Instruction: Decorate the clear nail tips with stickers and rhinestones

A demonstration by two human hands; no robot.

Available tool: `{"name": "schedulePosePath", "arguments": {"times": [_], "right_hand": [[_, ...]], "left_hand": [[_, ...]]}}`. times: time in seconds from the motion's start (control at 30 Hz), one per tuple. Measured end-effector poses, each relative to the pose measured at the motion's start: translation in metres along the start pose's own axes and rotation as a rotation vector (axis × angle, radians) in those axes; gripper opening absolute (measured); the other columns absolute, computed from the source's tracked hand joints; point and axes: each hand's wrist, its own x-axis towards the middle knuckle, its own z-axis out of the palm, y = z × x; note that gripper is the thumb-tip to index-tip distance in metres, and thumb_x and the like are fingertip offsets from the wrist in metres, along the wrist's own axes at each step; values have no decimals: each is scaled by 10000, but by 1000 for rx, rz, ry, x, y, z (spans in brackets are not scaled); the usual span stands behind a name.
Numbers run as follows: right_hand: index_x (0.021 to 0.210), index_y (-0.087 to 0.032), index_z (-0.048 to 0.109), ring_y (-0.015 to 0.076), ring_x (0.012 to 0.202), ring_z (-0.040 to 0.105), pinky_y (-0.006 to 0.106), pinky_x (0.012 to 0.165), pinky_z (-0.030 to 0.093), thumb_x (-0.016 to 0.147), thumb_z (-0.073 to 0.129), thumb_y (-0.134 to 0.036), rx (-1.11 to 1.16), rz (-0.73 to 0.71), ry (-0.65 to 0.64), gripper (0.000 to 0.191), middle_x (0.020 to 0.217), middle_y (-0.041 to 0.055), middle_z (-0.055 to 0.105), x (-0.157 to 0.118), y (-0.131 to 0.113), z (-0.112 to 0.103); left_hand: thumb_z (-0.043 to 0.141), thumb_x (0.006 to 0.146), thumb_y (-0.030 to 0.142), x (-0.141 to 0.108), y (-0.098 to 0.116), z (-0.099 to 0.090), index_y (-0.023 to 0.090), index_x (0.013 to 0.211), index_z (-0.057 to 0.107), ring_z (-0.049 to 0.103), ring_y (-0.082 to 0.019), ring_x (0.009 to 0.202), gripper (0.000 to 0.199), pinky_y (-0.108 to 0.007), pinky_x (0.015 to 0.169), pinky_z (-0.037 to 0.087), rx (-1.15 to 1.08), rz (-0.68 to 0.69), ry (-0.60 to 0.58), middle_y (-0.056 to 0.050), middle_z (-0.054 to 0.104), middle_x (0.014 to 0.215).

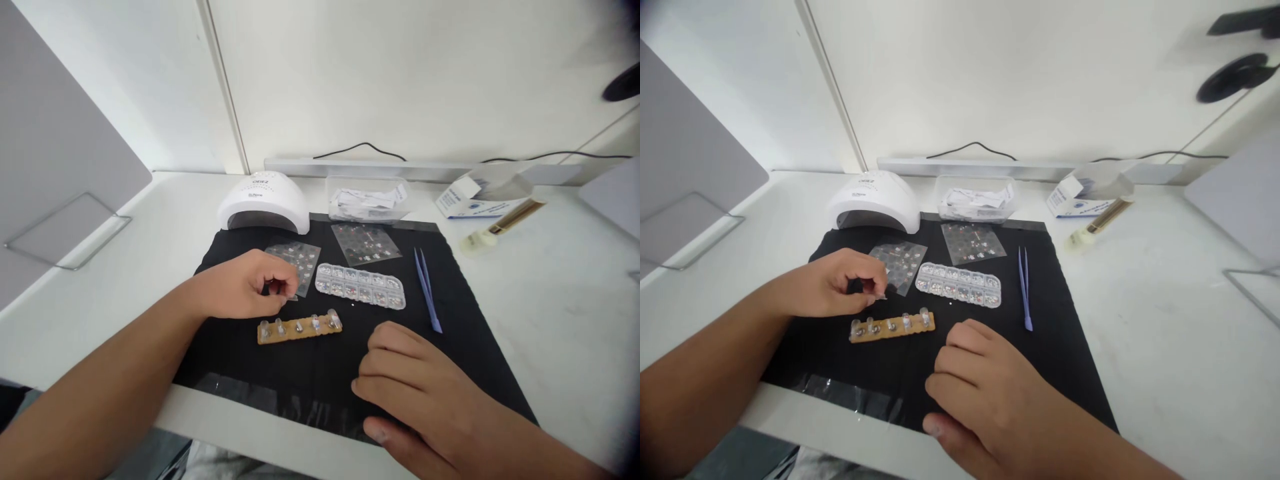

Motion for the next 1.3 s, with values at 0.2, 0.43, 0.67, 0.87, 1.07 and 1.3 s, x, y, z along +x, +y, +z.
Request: {"name": "schedulePosePath", "arguments": {"times": [0.2, 0.43, 0.67, 0.87, 1.07, 1.3], "right_hand": [[973, -122, 605, 207, 772, 490, 403, 755, 421, 900, 502, -92, 30, 0, 125, 130, 840, 66, 591, -2, 4, -3], [1042, -141, 611, 195, 805, 524, 351, 753, 437, 866, 599, -158, -131, 274, 346, 178, 838, 26, 602, 38, -8, -11], [809, -210, 651, 156, 713, 568, 286, 635, 418, 833, 594, -193, 184, 496, 413, 64, 734, -32, 606, 58, 2, 6], [797, -229, 655, 145, 709, 559, 288, 642, 404, 857, 580, -188, 333, 517, 465, 105, 749, -41, 600, 50, 11, 13], [837, -229, 630, 141, 731, 526, 300, 707, 400, 885, 556, -120, 285, 351, 534, 141, 754, -48, 571, 47, 15, 19], [789, -214, 589, 146, 720, 508, 296, 678, 373, 915, 520, -145, 269, 420, 570, 160, 742, -40, 534, 43, 19, 21]], "left_hand": [[550, 756, 60, -3, 0, 2, 136, 866, 680, 567, -111, 669, 186, -231, 614, 445, -114, -21, 61, -17, 664, 772], [607, 833, 141, -6, 6, 9, 151, 939, 702, 586, -117, 705, 142, -233, 631, 465, -192, 70, 196, -27, 672, 813], [622, 866, 166, -3, 12, 21, 145, 961, 710, 582, -114, 670, 131, -235, 614, 470, -160, 173, 299, -23, 673, 756], [626, 871, 147, 0, 12, 25, 132, 965, 699, 622, -108, 720, 120, -225, 656, 493, -96, 247, 361, -26, 699, 803], [627, 884, 174, 2, 11, 29, 137, 1016, 700, 640, -114, 749, 155, -232, 683, 509, -134, 240, 324, -35, 720, 854], [575, 897, 315, -2, -5, 2, 183, 1080, 693, 606, -209, 962, 254, -346, 833, 498, 317, -71, 371, -63, 675, 1037]]}}
